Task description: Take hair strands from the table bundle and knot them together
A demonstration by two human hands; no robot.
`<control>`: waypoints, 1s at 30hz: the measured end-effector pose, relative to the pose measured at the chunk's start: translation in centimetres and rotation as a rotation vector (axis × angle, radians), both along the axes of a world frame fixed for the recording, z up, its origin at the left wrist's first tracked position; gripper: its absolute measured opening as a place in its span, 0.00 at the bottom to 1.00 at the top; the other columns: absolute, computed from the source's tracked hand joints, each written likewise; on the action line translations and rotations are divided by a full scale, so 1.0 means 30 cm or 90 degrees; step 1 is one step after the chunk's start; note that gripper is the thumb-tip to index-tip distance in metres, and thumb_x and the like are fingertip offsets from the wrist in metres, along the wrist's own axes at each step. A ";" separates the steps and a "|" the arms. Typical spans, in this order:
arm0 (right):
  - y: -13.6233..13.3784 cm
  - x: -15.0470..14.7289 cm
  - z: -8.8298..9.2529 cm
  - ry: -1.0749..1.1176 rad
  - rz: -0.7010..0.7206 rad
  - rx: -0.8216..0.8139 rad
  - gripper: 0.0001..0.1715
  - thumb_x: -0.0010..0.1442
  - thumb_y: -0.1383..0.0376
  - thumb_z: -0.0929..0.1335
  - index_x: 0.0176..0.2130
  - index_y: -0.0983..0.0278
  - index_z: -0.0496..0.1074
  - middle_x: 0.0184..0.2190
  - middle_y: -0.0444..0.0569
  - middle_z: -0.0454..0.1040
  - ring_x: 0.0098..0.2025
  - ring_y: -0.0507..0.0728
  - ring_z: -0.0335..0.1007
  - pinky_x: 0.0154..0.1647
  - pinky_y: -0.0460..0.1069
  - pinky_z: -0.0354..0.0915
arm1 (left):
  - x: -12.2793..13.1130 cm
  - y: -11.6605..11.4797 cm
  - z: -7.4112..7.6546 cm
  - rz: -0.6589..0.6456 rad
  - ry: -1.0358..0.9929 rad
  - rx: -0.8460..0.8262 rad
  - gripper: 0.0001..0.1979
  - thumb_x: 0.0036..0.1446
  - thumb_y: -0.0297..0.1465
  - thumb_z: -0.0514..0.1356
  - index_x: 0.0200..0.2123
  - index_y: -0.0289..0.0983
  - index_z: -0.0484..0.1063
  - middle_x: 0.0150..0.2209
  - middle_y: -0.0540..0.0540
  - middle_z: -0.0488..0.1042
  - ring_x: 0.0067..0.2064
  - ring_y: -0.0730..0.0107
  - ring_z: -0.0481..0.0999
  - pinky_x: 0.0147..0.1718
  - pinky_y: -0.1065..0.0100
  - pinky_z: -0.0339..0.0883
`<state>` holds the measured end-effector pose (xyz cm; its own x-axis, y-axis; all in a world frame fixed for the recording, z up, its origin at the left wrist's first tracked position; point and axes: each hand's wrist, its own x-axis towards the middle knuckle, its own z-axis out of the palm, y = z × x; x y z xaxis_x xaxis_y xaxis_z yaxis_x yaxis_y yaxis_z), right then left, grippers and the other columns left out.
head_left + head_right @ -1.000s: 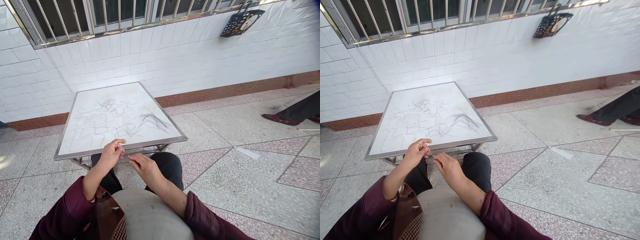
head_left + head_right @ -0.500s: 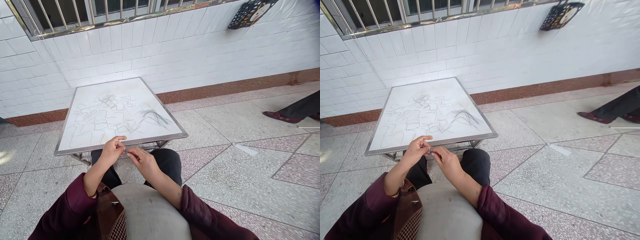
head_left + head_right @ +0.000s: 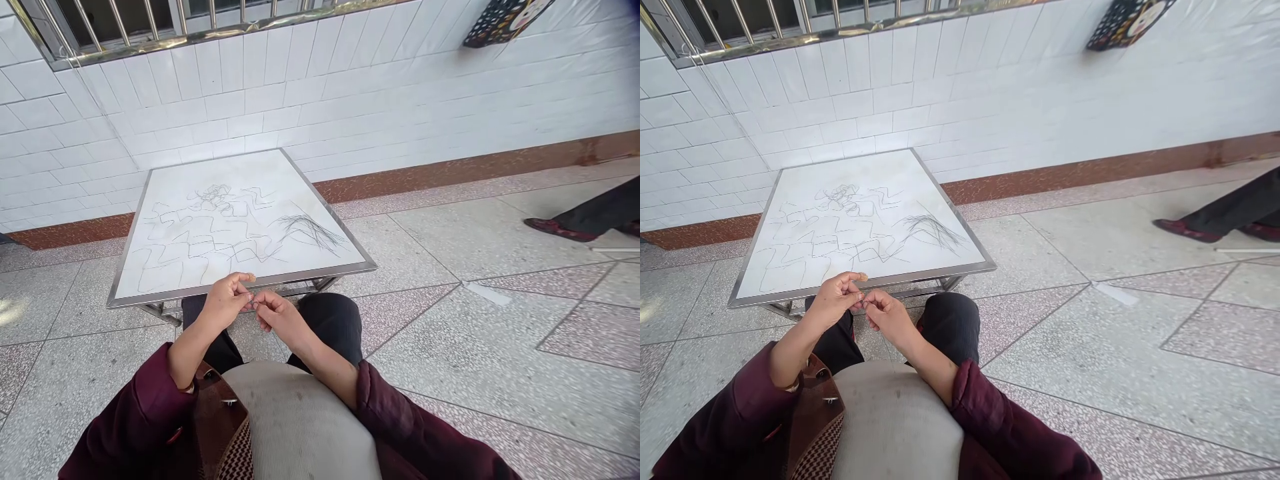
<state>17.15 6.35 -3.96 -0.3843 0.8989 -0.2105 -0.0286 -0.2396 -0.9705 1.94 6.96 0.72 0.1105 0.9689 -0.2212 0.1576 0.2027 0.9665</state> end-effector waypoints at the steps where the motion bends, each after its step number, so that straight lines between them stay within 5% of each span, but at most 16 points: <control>1: 0.000 -0.004 -0.003 0.004 -0.004 -0.009 0.06 0.53 0.61 0.66 0.29 0.61 0.66 0.19 0.37 0.65 0.19 0.48 0.57 0.21 0.45 0.56 | -0.001 0.000 -0.004 -0.001 0.003 0.001 0.18 0.51 0.20 0.59 0.46 0.35 0.72 0.25 0.53 0.72 0.24 0.76 0.73 0.28 0.72 0.70; 17: -0.015 0.000 -0.019 0.101 0.021 -0.025 0.18 0.55 0.51 0.71 0.33 0.63 0.69 0.23 0.39 0.67 0.24 0.48 0.59 0.27 0.46 0.56 | -0.024 0.016 -0.015 0.028 -0.044 -0.042 0.15 0.50 0.22 0.64 0.43 0.34 0.74 0.24 0.53 0.73 0.23 0.77 0.74 0.27 0.72 0.73; 30: -0.026 0.013 -0.011 0.185 0.043 -0.178 0.17 0.52 0.53 0.74 0.31 0.62 0.69 0.22 0.39 0.67 0.23 0.48 0.57 0.24 0.44 0.49 | -0.028 0.007 -0.002 0.033 -0.039 -0.035 0.15 0.50 0.22 0.64 0.43 0.34 0.74 0.25 0.52 0.73 0.23 0.77 0.75 0.25 0.74 0.72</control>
